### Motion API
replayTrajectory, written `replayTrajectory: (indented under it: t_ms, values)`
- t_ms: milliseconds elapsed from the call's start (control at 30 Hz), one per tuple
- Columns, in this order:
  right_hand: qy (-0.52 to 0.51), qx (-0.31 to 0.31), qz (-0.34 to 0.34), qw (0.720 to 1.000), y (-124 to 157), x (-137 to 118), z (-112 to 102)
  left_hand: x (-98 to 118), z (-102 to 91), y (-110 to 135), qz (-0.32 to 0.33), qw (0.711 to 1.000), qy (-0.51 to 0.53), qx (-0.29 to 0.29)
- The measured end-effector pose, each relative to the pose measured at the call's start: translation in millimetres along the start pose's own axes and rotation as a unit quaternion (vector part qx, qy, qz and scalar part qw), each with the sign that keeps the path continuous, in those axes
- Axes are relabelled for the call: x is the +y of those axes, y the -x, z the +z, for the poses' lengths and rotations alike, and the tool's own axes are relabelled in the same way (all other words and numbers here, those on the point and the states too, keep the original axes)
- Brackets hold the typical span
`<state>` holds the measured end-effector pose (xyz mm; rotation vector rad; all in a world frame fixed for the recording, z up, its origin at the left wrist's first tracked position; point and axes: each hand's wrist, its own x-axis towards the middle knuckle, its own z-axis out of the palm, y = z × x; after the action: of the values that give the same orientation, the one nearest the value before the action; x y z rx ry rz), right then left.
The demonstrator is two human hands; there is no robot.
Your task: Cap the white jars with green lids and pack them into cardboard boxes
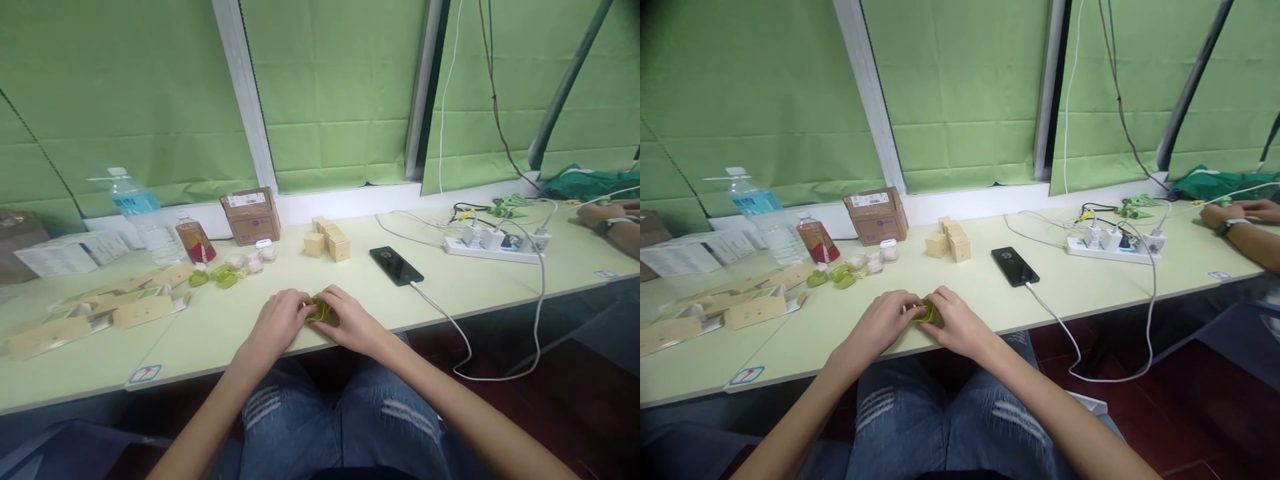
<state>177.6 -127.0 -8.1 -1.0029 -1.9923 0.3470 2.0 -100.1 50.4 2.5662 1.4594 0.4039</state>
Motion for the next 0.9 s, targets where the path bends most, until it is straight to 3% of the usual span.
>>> replayTrajectory:
  t_ms: [200, 500, 700, 900]
  values:
    - [0.004, 0.0, 0.003, 1.0, 1, 1, 1, -6, -2.6, 0, 0.058, 0.998, 0.008, 0.021]
    - [-0.003, 0.002, 0.008, 1.0, 0, 1, 1, -3, -12.1, 0, 0.058, 0.994, 0.087, 0.013]
    - [0.003, 0.005, 0.018, 1.0, 1, 0, 1, -1, -10.4, -1, 0.111, 0.987, 0.113, 0.01]
    - [0.0, 0.004, 0.02, 1.0, 0, 0, 1, -1, -11.2, -1, 0.119, 0.986, 0.114, 0.015]
